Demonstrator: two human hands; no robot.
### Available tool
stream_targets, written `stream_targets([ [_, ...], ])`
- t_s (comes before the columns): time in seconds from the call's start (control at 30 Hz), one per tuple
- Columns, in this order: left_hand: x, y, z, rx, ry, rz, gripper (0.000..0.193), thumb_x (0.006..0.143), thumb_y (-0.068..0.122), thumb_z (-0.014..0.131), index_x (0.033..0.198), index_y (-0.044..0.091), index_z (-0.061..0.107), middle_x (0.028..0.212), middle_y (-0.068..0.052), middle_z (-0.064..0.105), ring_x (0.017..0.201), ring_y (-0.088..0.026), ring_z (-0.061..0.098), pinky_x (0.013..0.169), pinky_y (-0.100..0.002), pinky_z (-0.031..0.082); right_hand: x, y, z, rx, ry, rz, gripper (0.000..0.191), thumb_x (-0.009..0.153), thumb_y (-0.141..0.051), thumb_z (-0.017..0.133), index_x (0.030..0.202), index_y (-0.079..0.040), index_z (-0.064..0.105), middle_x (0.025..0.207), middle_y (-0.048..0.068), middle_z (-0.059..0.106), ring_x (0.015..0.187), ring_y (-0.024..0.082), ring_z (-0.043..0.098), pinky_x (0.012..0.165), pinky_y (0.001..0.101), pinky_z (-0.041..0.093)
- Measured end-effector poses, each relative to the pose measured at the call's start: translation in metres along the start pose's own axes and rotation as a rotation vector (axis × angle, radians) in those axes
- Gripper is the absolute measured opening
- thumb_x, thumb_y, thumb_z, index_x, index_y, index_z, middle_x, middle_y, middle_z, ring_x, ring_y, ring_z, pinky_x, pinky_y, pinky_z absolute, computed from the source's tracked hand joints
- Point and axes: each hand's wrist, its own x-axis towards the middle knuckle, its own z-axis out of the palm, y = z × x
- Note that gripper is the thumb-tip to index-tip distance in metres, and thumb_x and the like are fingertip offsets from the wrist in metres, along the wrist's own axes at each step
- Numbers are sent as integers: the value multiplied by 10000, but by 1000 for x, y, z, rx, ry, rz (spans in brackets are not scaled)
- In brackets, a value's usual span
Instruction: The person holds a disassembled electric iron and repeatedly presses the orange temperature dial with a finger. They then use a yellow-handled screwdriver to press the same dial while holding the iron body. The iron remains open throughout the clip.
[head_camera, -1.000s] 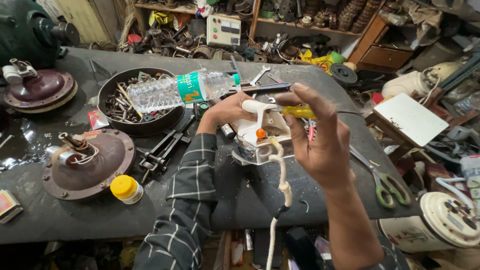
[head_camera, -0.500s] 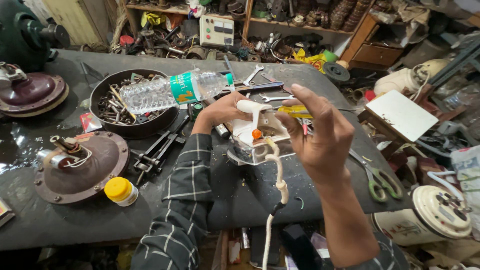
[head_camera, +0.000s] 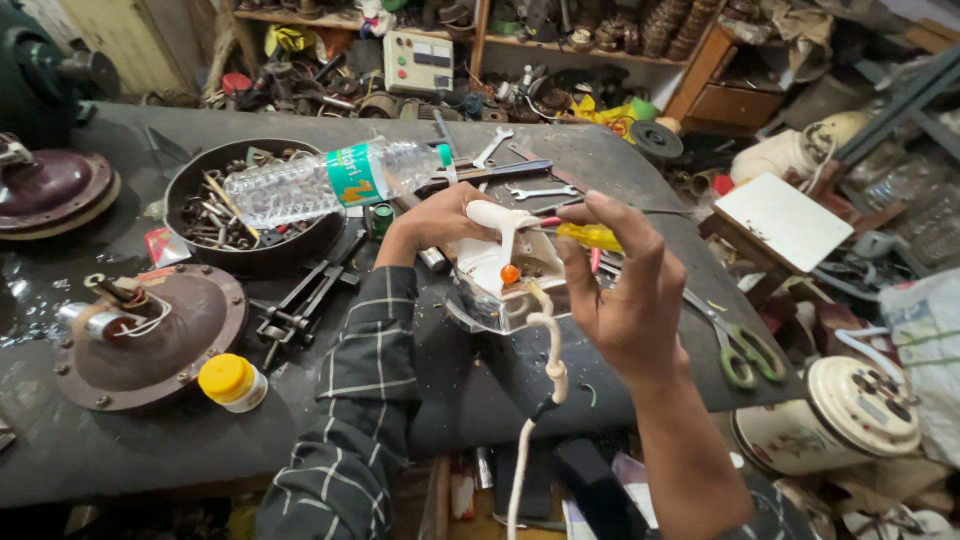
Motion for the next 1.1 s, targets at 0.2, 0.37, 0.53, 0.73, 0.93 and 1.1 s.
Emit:
stream_targets([
  [0.2, -6, 27, 16, 265, 39, -7, 408, 702, 229, 825, 1075, 73, 771, 927, -110, 792, 836, -206, 753, 777, -337, 567, -45, -13, -22, -27, 88, 119, 371, 1009, 21, 735, 1259, -56, 473, 1200, 185, 722, 1100, 269, 746, 904, 325, 610],
  [0.37, -4, 40, 47, 527, 62, 29, 427, 667, 278, 802, 1071, 139, 799, 938, -160, 773, 852, -329, 731, 795, -407, 561, -107, -9, -34, 125, 267, 353, 339, 993, 49, 718, 1175, -58, 453, 1250, 233, 701, 1151, 261, 721, 947, 322, 610],
  [0.53, -4, 53, 90, 737, 164, 57, 328, 662, 207, 758, 978, 134, 809, 878, -163, 747, 855, -363, 710, 807, -458, 566, -172, 6, -35, 372, 562, 597, 357, 993, 54, 721, 1143, -73, 423, 1282, 263, 676, 1201, 262, 696, 1020, 337, 593],
  [0.73, -26, 67, 101, 794, 109, 27, 413, 666, 281, 784, 1049, 127, 787, 998, -147, 739, 931, -360, 697, 839, -464, 549, -209, 10, -35, 463, 714, 758, 399, 955, 65, 741, 1123, -85, 412, 1245, 276, 686, 1118, 256, 705, 961, 318, 594],
  [0.93, -37, 68, 66, 320, -116, 109, 533, 787, 305, 836, 1262, 99, 710, 1172, -103, 734, 1074, -257, 694, 945, -385, 533, -210, 6, -36, 493, 712, 768, 411, 946, 61, 750, 1118, -91, 410, 1252, 277, 679, 1127, 258, 709, 979, 327, 600],
  [1.1, -41, 66, 56, 26, -130, 37, 528, 774, 141, 852, 1280, 114, 703, 1258, -49, 731, 1184, -187, 667, 1031, -359, 527, -207, 5, -37, 457, 692, 771, 415, 959, 67, 744, 1130, -90, 401, 1263, 290, 677, 1146, 265, 707, 998, 328, 599],
])
